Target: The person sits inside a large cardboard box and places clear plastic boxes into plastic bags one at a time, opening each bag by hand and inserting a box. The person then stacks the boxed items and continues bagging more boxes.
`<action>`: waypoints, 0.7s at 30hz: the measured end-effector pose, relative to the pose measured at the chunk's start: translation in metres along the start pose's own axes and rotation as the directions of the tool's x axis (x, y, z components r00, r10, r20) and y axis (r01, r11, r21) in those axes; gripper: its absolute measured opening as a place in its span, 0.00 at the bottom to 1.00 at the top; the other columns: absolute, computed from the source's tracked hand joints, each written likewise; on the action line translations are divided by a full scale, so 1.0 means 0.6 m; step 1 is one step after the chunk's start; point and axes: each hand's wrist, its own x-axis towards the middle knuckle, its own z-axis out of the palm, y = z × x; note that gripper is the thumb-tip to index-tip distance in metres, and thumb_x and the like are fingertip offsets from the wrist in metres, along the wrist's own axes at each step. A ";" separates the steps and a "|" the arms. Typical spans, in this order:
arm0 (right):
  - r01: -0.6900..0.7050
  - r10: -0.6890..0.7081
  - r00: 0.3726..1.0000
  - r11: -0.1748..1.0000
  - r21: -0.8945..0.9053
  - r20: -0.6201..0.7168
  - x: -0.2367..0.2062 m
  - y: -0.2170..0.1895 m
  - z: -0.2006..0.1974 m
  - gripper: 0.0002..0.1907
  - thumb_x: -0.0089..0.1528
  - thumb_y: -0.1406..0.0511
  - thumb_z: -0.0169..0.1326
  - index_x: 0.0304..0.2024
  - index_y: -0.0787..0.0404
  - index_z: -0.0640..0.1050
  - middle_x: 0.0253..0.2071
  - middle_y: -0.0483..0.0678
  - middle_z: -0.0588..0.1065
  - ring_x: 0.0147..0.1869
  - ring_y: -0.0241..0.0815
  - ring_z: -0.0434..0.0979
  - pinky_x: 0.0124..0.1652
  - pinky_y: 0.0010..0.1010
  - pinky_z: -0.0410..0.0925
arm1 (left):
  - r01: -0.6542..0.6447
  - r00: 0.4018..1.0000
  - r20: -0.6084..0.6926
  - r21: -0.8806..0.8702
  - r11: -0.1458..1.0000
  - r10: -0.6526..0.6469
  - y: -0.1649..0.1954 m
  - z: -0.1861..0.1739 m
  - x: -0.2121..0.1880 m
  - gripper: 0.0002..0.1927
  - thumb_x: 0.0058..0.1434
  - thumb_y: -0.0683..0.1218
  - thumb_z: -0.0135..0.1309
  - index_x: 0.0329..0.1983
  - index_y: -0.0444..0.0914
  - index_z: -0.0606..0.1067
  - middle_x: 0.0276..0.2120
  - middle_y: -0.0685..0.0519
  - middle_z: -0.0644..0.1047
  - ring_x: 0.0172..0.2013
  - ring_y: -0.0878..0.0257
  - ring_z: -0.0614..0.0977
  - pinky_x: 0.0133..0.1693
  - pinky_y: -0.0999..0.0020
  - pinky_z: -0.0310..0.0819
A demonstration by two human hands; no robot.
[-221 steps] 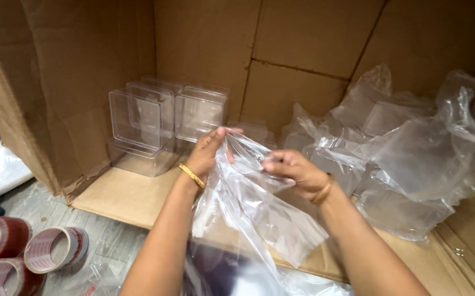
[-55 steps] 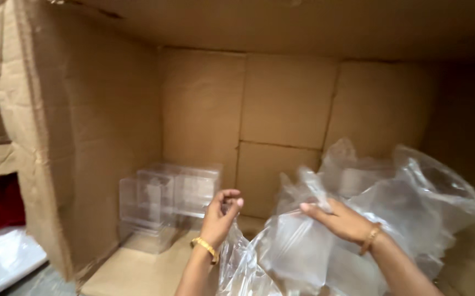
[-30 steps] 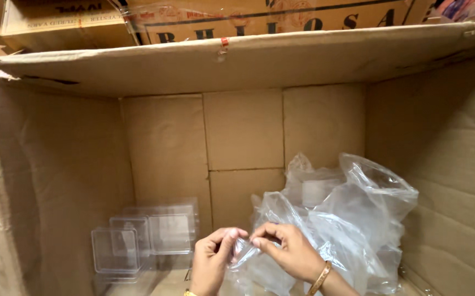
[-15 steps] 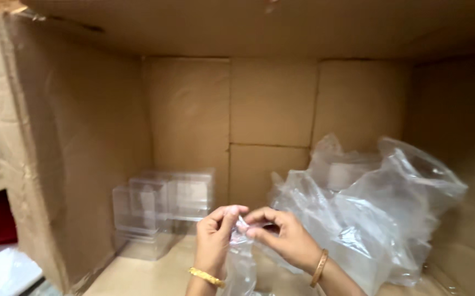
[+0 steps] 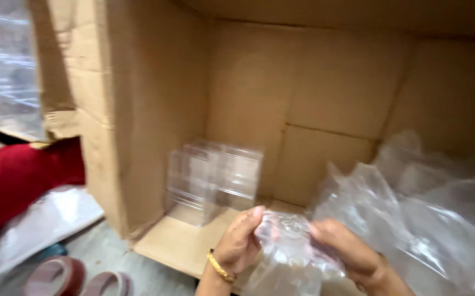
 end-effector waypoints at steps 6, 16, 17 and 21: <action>0.356 -0.380 0.923 0.791 0.497 -0.056 0.045 -0.044 0.017 0.13 0.60 0.60 0.57 0.39 0.64 0.77 0.29 0.44 0.72 0.37 0.39 0.73 0.44 0.33 0.70 | 0.051 0.999 -0.030 0.755 0.654 -0.043 0.105 -0.098 -0.033 0.16 0.69 0.52 0.60 0.32 0.37 0.73 0.26 0.57 0.74 0.29 0.71 0.74 0.31 0.74 0.66; 0.153 -0.508 0.849 0.497 -0.854 -0.144 0.337 -0.094 0.194 0.21 0.64 0.67 0.50 0.60 0.50 0.75 0.47 0.58 0.78 0.50 0.55 0.78 0.50 0.41 0.69 | 0.522 0.553 -0.376 0.852 0.042 0.744 0.241 -0.173 0.064 0.16 0.66 0.53 0.45 0.46 0.39 0.77 0.39 0.35 0.80 0.42 0.34 0.79 0.44 0.41 0.72; 0.159 -0.514 0.854 0.416 -0.896 -0.087 0.346 -0.083 0.192 0.26 0.63 0.67 0.50 0.65 0.47 0.73 0.53 0.61 0.76 0.56 0.61 0.74 0.54 0.45 0.67 | 0.520 0.544 -0.361 0.853 0.033 0.757 0.239 -0.173 0.068 0.16 0.67 0.53 0.44 0.44 0.39 0.78 0.39 0.35 0.80 0.42 0.34 0.80 0.44 0.41 0.73; 0.177 -0.518 0.847 0.483 -0.857 -0.117 0.311 -0.054 0.130 0.20 0.61 0.68 0.50 0.55 0.55 0.81 0.56 0.54 0.80 0.59 0.50 0.79 0.58 0.40 0.69 | 0.383 0.574 -0.267 0.923 0.034 0.774 0.203 -0.159 0.074 0.15 0.68 0.50 0.46 0.33 0.37 0.77 0.37 0.38 0.80 0.40 0.37 0.81 0.43 0.44 0.75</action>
